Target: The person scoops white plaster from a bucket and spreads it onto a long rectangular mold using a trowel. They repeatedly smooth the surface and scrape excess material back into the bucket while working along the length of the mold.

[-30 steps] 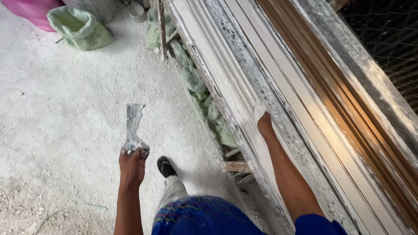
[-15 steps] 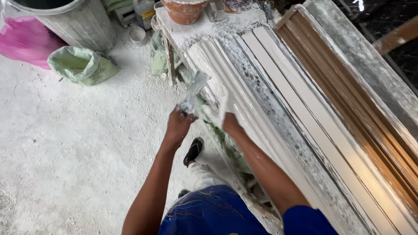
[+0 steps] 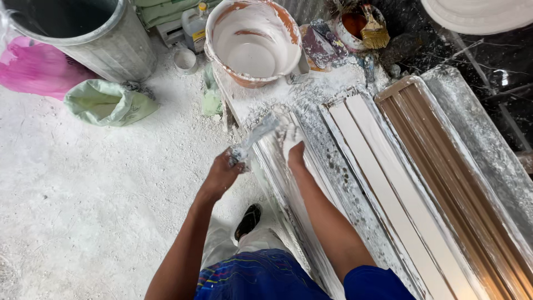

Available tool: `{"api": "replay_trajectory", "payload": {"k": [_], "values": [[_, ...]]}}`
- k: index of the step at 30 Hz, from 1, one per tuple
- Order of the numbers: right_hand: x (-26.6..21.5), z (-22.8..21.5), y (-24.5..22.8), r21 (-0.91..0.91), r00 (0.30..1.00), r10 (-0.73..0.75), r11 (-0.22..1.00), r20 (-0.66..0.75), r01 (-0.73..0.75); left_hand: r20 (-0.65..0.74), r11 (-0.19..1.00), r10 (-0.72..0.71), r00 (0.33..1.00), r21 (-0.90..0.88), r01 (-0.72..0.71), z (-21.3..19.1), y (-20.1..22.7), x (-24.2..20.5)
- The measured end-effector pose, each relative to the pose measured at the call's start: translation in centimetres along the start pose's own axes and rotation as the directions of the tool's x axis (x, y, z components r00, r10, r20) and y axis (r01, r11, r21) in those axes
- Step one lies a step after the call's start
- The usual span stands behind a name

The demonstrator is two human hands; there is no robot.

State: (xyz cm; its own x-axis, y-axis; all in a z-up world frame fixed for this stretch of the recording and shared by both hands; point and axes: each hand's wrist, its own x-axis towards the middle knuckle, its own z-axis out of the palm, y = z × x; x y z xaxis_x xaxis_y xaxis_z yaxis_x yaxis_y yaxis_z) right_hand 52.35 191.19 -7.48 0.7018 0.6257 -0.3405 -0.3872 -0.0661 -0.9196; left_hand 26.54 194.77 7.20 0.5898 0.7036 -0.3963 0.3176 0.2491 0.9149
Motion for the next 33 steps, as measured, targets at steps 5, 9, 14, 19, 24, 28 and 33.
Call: {"api": "replay_trajectory", "payload": {"k": [5,9,14,19,24,28,33], "values": [[2.1,0.1,-2.5,0.222,0.983,0.154,0.967,-0.102,-0.129,-0.037,0.955,0.127,0.991,0.274,-0.112,-4.5,-0.7,8.7],[3.4,2.4,-4.7,0.261,0.947,0.287,0.934,-0.146,-0.243,0.009,0.855,0.281,0.96,0.452,-0.254,-5.8,-3.2,17.9],[4.8,3.4,-5.2,0.276,0.934,0.337,0.915,-0.115,-0.296,0.124,0.916,0.118,0.985,0.369,-0.156,-4.4,-4.9,25.9],[3.5,-1.6,-6.8,-0.332,0.993,0.09,0.941,0.075,-0.06,-0.015,0.949,0.312,0.95,0.043,-0.311,-6.1,-5.2,26.2],[1.7,-1.1,-13.1,-0.268,0.987,0.056,0.959,-0.148,-0.095,-0.133,0.814,0.014,0.991,-0.574,-0.088,-13.4,-0.2,25.7],[4.3,3.4,-16.3,-0.42,0.977,-0.091,0.908,-0.191,0.002,-0.148,0.933,0.022,0.989,-0.353,-0.074,-15.9,6.2,30.6],[8.7,7.2,-17.8,-0.633,0.967,-0.043,0.763,-0.253,-0.132,-0.174,0.933,0.327,0.929,0.216,-0.288,-14.6,10.5,36.1]]}}
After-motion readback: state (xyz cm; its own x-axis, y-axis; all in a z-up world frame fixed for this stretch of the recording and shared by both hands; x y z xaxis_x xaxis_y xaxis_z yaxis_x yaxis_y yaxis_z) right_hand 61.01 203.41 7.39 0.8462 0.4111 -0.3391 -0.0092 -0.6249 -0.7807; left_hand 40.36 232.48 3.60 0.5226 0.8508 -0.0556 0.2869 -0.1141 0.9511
